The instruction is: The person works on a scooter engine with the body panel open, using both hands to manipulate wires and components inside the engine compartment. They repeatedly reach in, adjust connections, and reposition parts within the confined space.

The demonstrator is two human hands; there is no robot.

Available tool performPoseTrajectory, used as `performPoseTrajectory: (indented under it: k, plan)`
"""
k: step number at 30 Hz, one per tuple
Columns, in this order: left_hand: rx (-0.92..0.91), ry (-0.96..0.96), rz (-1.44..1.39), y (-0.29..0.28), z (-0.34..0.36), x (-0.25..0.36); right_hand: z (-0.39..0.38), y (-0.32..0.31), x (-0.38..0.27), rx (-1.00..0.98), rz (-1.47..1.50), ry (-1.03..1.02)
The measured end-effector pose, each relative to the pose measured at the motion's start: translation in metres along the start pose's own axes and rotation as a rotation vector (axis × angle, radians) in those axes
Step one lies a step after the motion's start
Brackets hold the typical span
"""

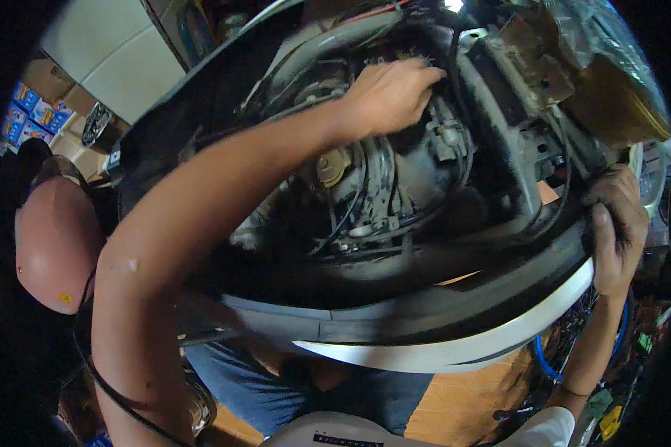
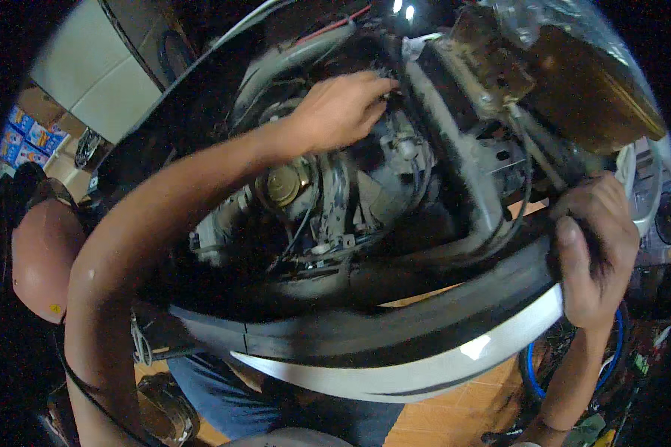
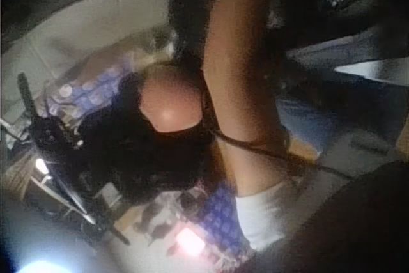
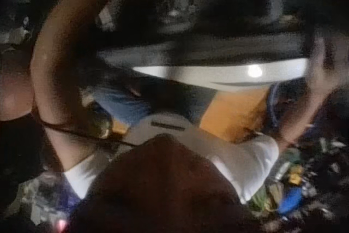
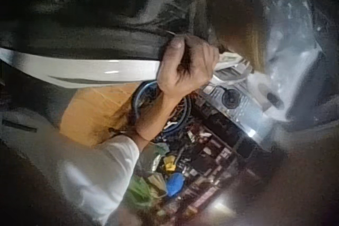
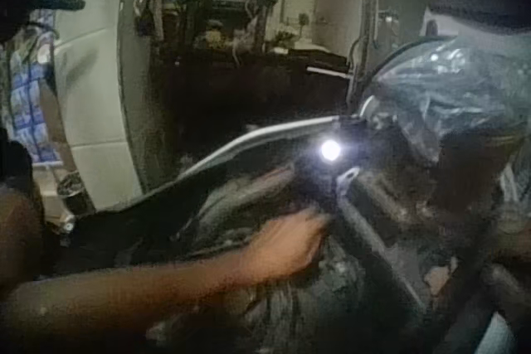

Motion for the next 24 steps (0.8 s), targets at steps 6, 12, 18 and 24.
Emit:
performPoseTrajectory:
  k: [6,12,18,24]
  plan:
    - [-0.074,-0.478,-0.473,0.020,-0.043,0.004,-0.003,-0.003,-0.005,0.070,0.035,0.035]
    - [-0.654,-0.963,-1.228,0.057,-0.085,0.049,0.002,-0.004,-0.004,0.098,0.075,0.054]
    - [-0.602,-0.832,-1.140,0.051,-0.076,0.057,0.003,-0.007,-0.005,0.086,0.075,0.058]
    - [-0.511,-0.708,-0.839,0.053,-0.065,0.062,0.004,-0.008,-0.007,0.097,0.062,0.045]
Point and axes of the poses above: each hand's wrist, its own z-axis towards the middle knuckle, its own y-axis out of the palm, x = y × z, the point moved 6 cm from there along z, towards the middle knuckle, and after that the axes turned 5 degrees about -z, right-handed, at the moved point
